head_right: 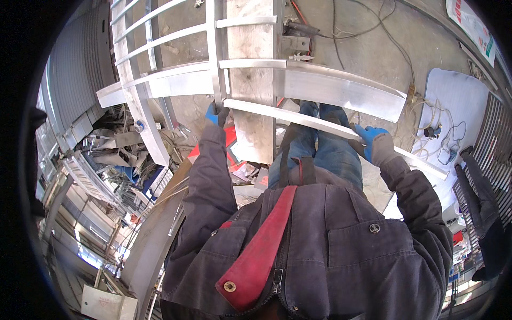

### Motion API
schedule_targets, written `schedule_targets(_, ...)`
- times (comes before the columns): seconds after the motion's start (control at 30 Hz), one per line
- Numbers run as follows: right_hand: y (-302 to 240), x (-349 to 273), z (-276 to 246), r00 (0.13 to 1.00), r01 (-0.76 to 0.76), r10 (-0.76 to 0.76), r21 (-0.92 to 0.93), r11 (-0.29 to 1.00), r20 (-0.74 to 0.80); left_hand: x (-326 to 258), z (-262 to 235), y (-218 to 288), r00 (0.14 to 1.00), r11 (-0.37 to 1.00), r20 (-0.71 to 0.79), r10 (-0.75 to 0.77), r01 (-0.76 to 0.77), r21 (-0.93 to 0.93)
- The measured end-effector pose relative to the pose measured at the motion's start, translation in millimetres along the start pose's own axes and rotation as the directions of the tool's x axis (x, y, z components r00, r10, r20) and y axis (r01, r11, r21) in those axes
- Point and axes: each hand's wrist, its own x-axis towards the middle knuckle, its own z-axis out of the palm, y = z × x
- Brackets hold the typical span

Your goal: The person repeatedly picks up long metal bars and places them horizontally across a vertical metal frame. They adjust the bars to fit between the frame's uprights, then walk to retrieve more bars and repeat the process.

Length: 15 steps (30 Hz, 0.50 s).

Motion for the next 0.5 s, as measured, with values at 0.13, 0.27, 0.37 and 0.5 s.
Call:
schedule_targets(0.13,-1.3,-0.3,-0.5,1.0,-0.018,0.018,0.0,1.0,0.004,2.6,-3.8,-6.3,0.996,0.997,0.033,-0.08,0.079,0.027)
schedule_targets(0.27,-2.2,-2.1,-5.5,0.999,-0.031,0.03,0.03,0.999,0.031,3.4,-3.4,-8.5,0.998,0.998,0.041,0.045,-0.043,-0.048)
schedule_targets(0.37,-4.1,-4.0,-9.2,0.999,-0.035,0.033,0.046,0.998,0.041,2.8,-1.0,-9.2,0.998,0.995,0.014,0.055,-0.054,-0.082)
schedule_targets(0.5,-7.3,-3.9,-10.3,0.999,-0.037,0.035,0.061,0.997,0.04,2.0,-1.5,-11.7,0.996,0.994,0.012,0.083,-0.082,-0.076)
